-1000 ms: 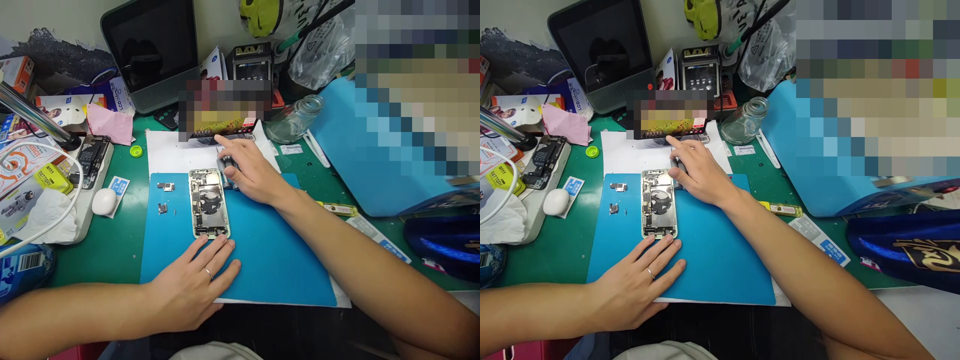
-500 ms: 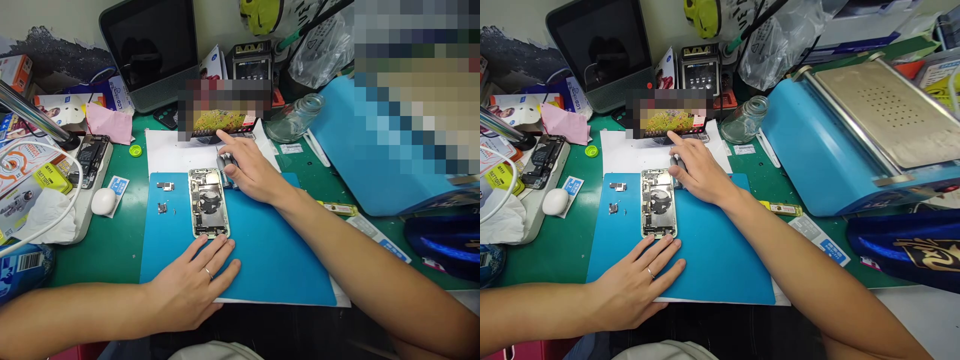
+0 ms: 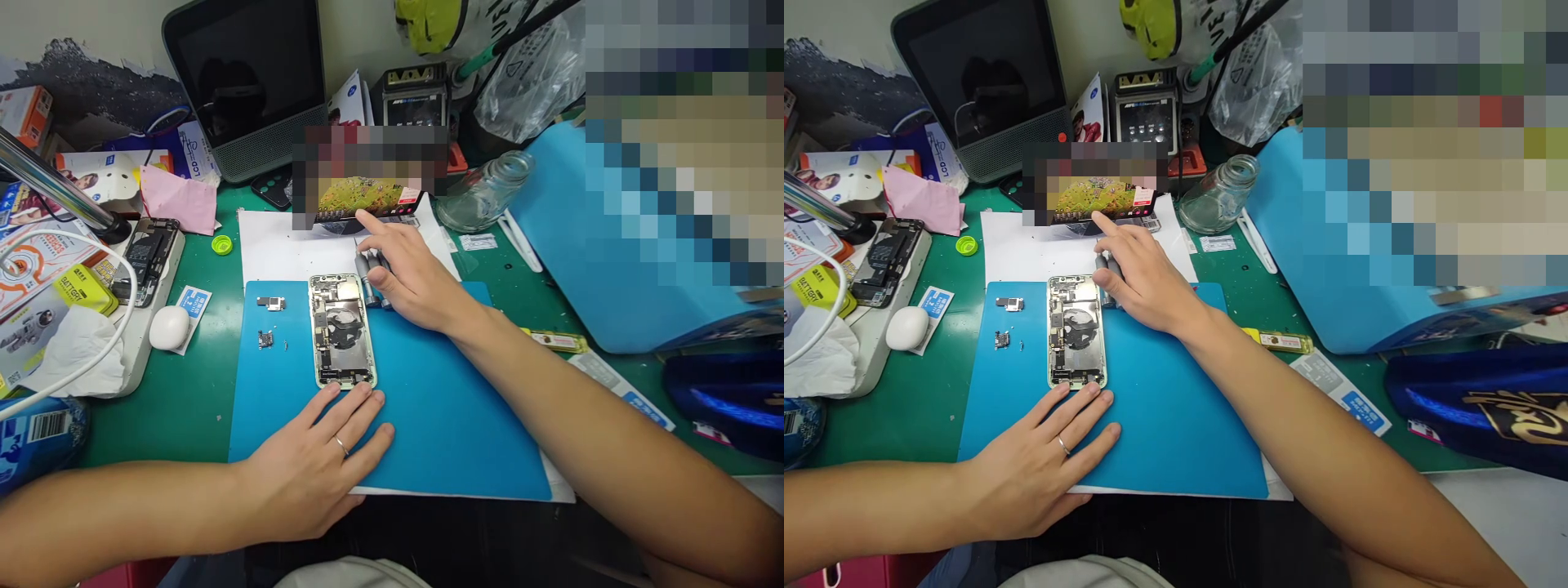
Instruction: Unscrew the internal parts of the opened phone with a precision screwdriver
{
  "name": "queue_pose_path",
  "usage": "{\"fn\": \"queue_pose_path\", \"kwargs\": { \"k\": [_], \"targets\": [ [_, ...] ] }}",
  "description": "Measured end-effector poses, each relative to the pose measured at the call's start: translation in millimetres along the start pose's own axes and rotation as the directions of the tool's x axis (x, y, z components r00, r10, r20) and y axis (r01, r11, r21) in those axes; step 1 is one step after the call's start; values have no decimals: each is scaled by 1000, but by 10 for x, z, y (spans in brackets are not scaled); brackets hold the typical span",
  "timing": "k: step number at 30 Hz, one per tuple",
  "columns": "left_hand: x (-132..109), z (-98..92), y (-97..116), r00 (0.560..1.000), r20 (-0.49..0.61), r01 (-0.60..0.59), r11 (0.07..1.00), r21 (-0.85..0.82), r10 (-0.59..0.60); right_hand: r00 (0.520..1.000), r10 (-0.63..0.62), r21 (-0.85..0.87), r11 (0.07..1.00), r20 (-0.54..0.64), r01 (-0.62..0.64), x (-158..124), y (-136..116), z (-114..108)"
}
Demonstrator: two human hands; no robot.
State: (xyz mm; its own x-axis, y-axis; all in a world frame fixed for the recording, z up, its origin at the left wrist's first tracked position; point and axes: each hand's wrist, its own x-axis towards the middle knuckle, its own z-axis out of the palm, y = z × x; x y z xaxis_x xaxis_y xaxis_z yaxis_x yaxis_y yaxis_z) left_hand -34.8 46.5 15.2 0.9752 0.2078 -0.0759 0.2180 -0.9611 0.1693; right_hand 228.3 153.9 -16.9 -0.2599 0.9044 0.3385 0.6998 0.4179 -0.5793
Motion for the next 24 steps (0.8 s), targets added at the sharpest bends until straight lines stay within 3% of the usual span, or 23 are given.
{"fn": "queue_pose_path", "kwargs": {
  "k": [24],
  "targets": [
    [-1, -6, -8, 1000, -14, -1, 1000, -4, 1, 999, -18, -3, 1000, -50, 18, 8, 4, -11]
  ]
}}
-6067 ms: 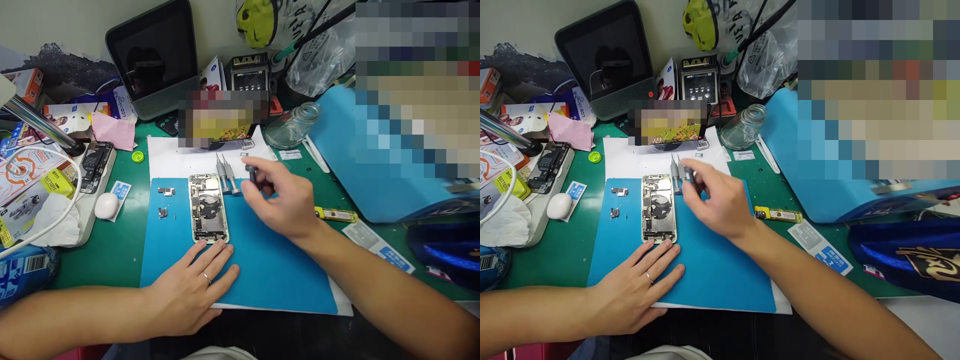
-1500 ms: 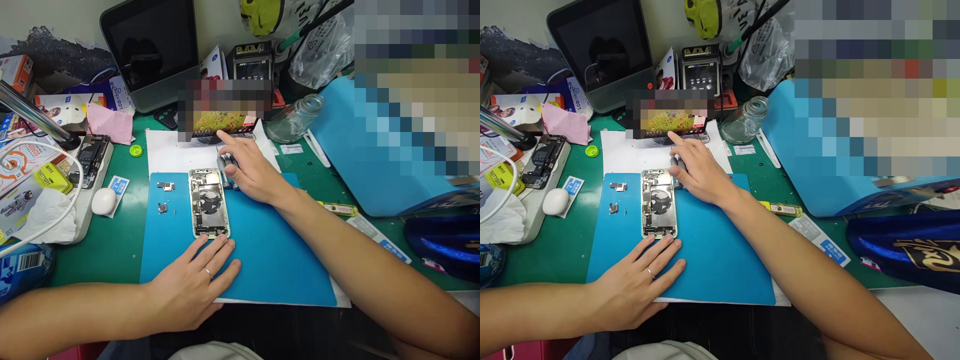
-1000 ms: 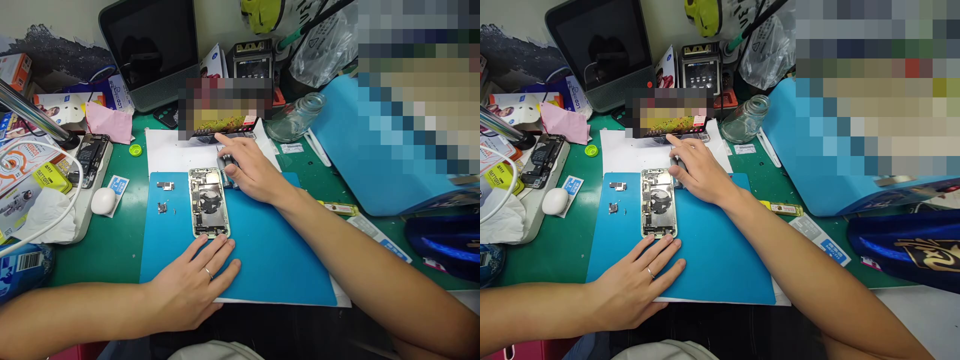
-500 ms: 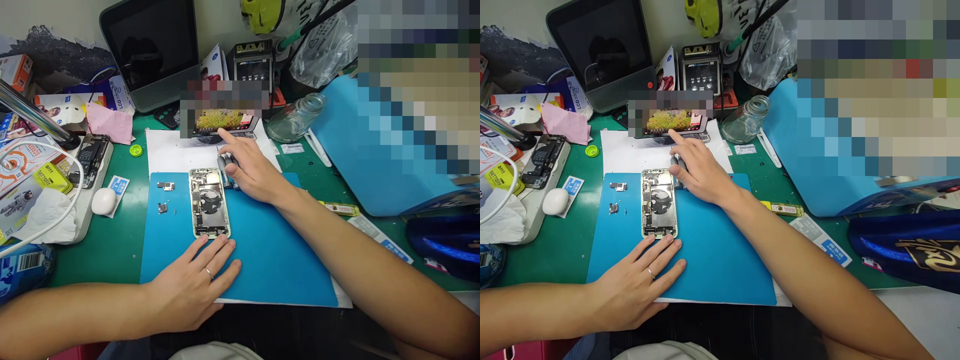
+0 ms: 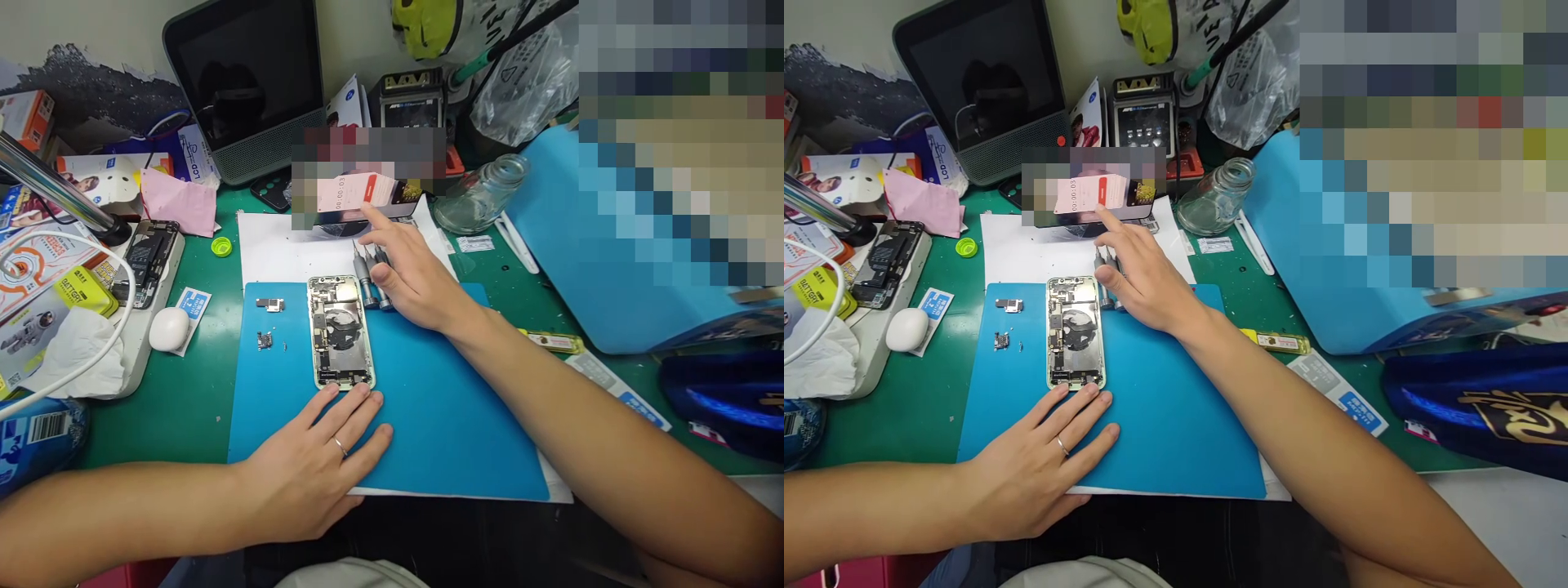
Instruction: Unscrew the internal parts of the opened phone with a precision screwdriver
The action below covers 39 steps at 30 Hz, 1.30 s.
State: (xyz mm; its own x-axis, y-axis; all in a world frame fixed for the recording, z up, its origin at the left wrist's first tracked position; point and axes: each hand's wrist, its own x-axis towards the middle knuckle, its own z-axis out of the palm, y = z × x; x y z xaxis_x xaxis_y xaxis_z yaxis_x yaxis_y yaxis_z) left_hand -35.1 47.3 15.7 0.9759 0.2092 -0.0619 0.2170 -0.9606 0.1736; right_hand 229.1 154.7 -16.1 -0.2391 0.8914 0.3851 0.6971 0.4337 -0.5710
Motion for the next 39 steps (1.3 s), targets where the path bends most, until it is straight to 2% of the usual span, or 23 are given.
{"fn": "queue_pose_path", "kwargs": {
  "k": [4, 10, 15, 20, 28, 39],
  "targets": [
    [1, -14, 1, 1000, 10, 4, 1000, -2, -4, 999, 30, 1, 1000, -39, -30, 0, -11, -14],
    [-2, -23, 5, 1000, 15, 5, 1000, -2, -5, 974, 85, -18, 996, -211, -91, -14, -56, -49],
    [-2, -11, 4, 1000, 13, 8, 1000, 2, -8, 987, 50, -35, 998, -151, -56, -7, -49, -48],
    [-2, -16, 2, 1000, 17, 5, 1000, -5, -5, 987, 55, -61, 996, -151, -65, -6, -46, -50],
    [-4, -17, 4, 1000, 18, 5, 1000, -19, -4, 954, 123, -38, 990, -275, -139, -15, -85, -59],
    [-4, 2, -5, 1000, 18, 4, 1000, -17, -4, 944, 14, -75, 996, -330, -41, -23, -16, -27]
  ]
}}
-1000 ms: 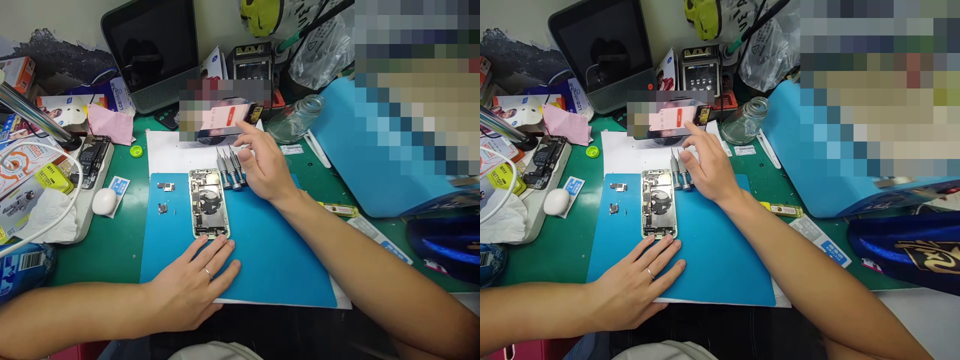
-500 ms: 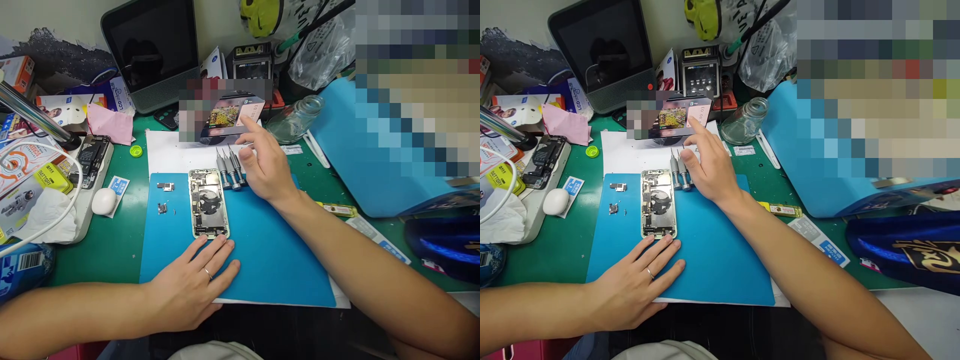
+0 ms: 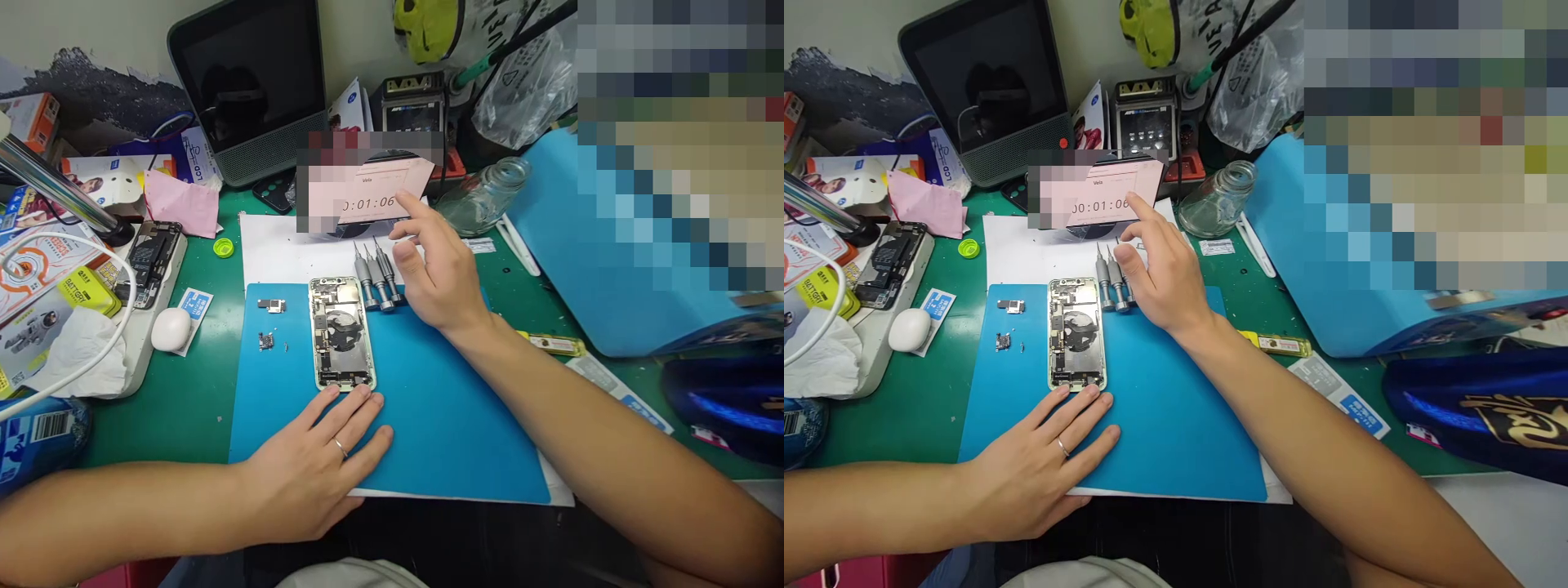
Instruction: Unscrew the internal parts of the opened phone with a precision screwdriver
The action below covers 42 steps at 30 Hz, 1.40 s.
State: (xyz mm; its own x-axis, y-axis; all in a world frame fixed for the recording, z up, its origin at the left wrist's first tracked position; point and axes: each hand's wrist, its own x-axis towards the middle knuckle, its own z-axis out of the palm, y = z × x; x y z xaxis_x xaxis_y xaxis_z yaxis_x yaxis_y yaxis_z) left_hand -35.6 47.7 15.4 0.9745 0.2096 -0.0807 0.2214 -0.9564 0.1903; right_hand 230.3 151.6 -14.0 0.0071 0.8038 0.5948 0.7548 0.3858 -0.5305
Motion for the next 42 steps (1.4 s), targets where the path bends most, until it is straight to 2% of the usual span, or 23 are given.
{"fn": "queue_pose_path", "kwargs": {
  "k": [9, 13, 16, 18, 20, 21, 23, 26, 29, 42],
  "targets": [
    [-8, -1, 1, 1000, -2, -3, 1000, 10, 3, 997, -68, -31, 997, -33, 67, -8, 9, 21],
    [-28, -12, 11, 1000, -12, -8, 1000, 19, 8, 983, -143, -32, 990, -113, 140, 35, -157, -91],
    [-39, -19, 13, 1000, -23, -11, 999, 32, 11, 976, -123, -4, 992, -180, 124, 121, -302, -185],
    [-41, -26, 8, 1000, -21, -13, 999, 38, 14, 958, -130, 26, 990, -255, 141, 182, -300, -188],
    [-40, -35, 2, 1000, -14, -9, 999, 35, 9, 895, -265, -57, 963, -359, 262, 222, -201, -132],
    [-38, -40, -1, 1000, -10, -7, 999, 32, 8, 870, -340, -111, 940, -357, 321, 229, -130, -90],
    [-35, -50, -5, 1000, -4, -6, 1000, 24, 6, 879, -400, -135, 916, -259, 377, 221, 8, -3],
    [-29, -58, -8, 1000, -3, -3, 1000, 12, 4, 923, -347, -140, 935, -168, 326, 183, 113, 77],
    [-23, -54, -9, 1000, 4, 1, 1000, 1, -1, 948, -298, -160, 947, -111, 279, 161, 100, 80],
    [-31, -80, -13, 1000, 30, 1, 1000, -3, -1, 965, -250, -147, 961, -86, 235, 117, 67, 26]
  ]
}}
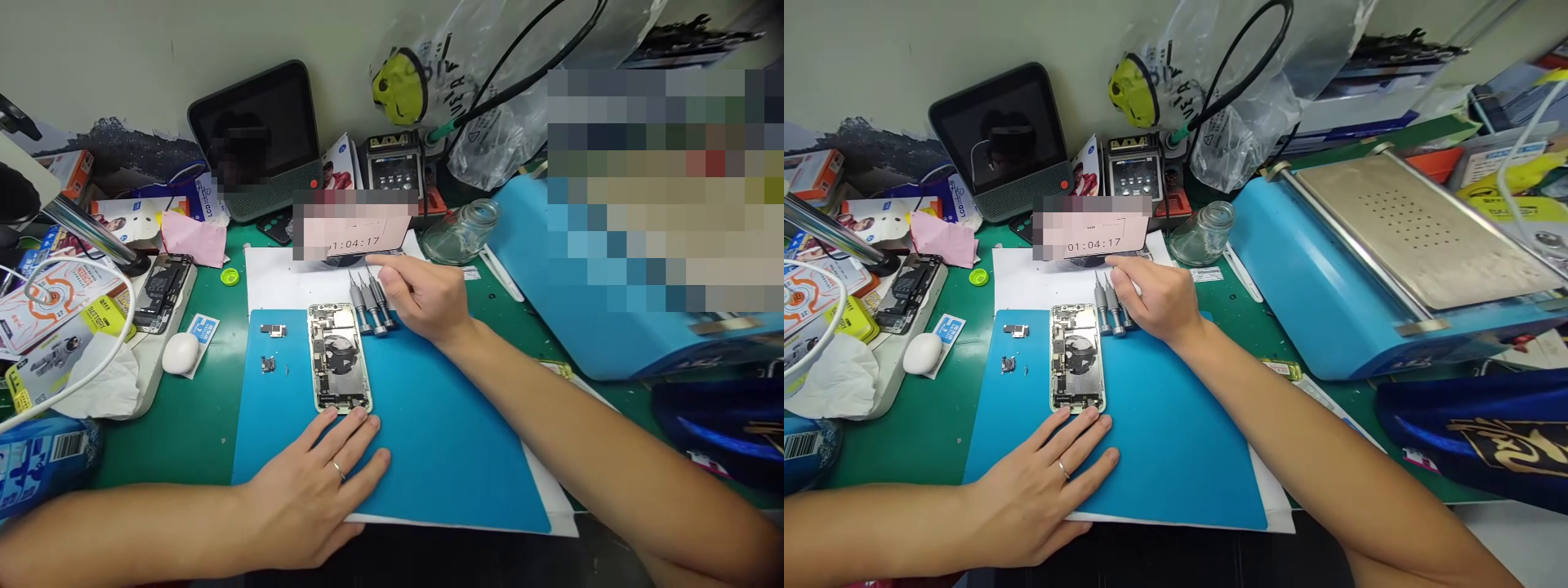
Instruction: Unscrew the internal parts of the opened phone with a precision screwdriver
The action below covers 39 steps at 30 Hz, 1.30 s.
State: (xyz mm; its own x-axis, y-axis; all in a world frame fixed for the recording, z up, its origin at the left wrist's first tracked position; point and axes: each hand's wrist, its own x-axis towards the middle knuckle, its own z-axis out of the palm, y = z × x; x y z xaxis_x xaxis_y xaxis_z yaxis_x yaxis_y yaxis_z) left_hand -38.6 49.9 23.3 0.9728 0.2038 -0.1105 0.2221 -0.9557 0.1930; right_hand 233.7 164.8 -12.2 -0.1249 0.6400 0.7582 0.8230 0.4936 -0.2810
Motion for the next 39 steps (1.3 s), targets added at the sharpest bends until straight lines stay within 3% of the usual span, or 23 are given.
{"fn": "queue_pose_path", "kwargs": {
  "k": [7, 12, 39],
  "targets": [
    [-2, 19, 4, 1000, -22, -3, 1000, 16, 4, 980, 17, -9, 1000, 200, -15, 12, -28, 12],
    [-5, 17, 16, 1000, -28, -3, 1000, 28, 4, 961, 33, -31, 999, 276, -25, -1, -18, 51],
    [14, 21, 16, 1000, -30, -4, 1000, 24, 4, 971, 35, -4, 999, 236, -35, -8, -12, 65]
  ]
}}
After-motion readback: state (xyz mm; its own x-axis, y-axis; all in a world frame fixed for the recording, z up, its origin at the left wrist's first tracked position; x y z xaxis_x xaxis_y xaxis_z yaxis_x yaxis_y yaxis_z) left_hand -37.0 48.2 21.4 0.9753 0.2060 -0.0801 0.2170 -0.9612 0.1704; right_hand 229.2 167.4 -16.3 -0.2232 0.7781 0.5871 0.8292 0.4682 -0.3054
